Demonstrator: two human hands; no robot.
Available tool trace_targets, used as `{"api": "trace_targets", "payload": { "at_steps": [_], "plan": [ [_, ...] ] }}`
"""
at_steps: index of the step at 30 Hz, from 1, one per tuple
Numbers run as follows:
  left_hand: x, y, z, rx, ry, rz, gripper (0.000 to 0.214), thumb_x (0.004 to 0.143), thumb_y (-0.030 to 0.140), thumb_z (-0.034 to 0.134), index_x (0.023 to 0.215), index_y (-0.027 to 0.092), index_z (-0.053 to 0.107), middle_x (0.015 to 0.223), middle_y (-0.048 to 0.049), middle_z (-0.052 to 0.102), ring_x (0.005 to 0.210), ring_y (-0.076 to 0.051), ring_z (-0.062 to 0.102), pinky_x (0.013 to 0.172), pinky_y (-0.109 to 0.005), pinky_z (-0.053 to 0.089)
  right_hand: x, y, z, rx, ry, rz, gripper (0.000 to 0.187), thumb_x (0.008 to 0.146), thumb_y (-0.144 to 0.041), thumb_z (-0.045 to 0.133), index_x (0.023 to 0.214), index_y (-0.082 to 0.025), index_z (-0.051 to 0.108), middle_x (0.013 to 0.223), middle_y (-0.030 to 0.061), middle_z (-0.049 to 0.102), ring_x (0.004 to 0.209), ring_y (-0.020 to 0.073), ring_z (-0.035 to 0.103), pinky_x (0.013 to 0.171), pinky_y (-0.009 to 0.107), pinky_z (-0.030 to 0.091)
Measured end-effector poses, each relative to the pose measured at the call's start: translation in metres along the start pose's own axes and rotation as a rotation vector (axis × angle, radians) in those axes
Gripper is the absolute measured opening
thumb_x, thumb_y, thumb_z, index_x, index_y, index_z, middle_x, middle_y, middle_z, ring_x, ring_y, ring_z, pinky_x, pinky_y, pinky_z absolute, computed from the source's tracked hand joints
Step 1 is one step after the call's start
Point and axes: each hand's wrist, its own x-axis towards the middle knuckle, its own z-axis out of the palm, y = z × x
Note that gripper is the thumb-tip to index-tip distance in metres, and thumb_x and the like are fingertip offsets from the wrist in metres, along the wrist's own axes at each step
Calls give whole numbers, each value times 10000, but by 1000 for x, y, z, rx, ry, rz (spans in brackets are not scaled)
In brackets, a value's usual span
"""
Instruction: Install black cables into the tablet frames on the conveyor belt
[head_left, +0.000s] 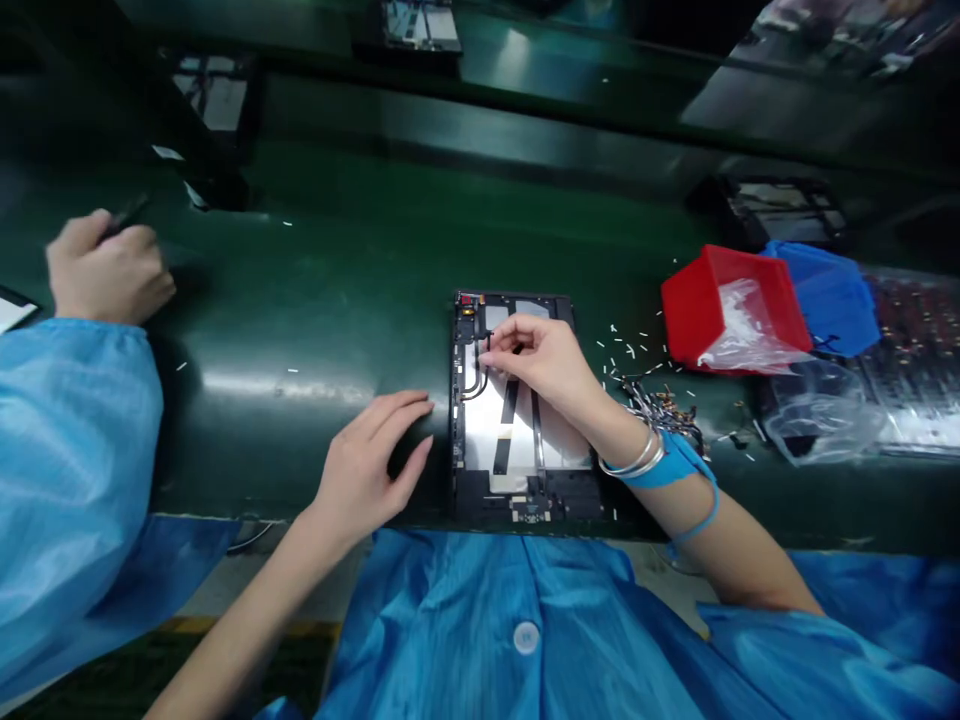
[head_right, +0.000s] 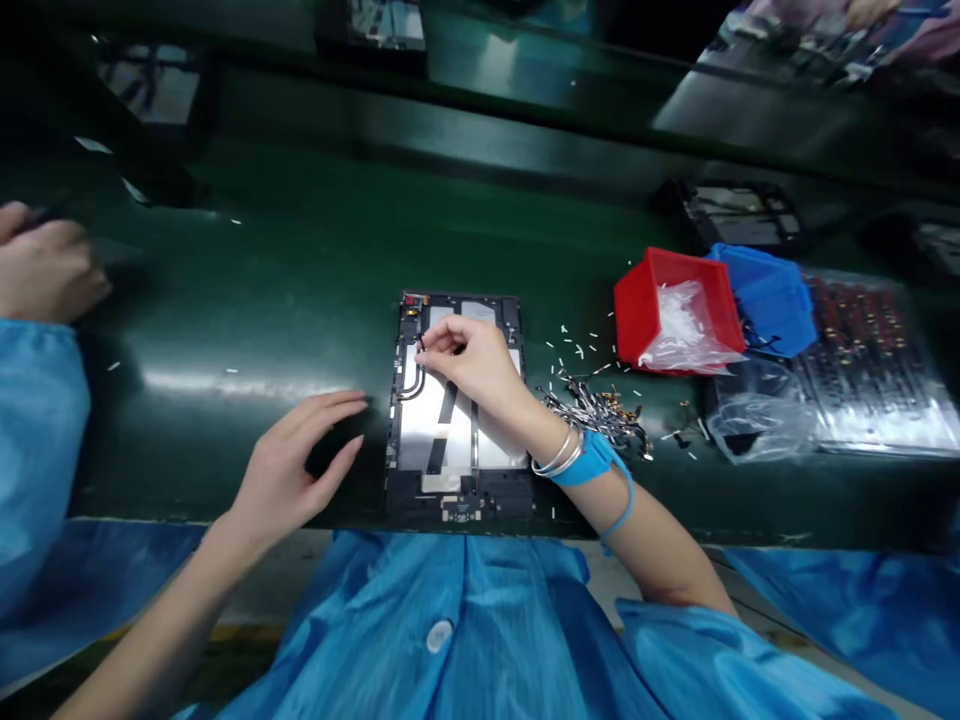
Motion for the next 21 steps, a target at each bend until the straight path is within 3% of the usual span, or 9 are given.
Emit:
{"api": "trace_targets", "payload": {
  "at_steps": [5,12,17,21],
  "plan": [
    [4,-8,9,246,-118,190,386,929,273,482,1288,135,512,1276,-185,577,1109,-298,585,828,-400,517,0,-3,2,-139,-11,-35,132,663,-225,731,687,-173,612,649,-22,612,617,101,555,566,257,437],
    [2,-6,12,321,-144,176,411,936,318,466,1328,203,509,1317,-158,559,1126,-305,571,812,-401,500,1,-8,-1,-286,-16,-58,110,730,-257,698,694,-168,644,661,0,647,613,106,561,559,255,417],
    [8,4,12,352,-147,175,411,942,368,444,1260,129,548,1312,-201,556,1128,-331,568,796,-408,490,6,-10,-8,-390,-53,-43,66,710,-190,700,665,-157,667,593,-15,615,582,98,538,566,257,395],
    [11,7,15,364,-163,234,497,940,415,445,1337,120,500,1395,-238,471,1220,-369,507,841,-427,452,10,-10,-8,-417,-65,-34,39,692,-173,701,665,-155,679,582,-22,611,570,88,518,563,252,384]
  ]
}}
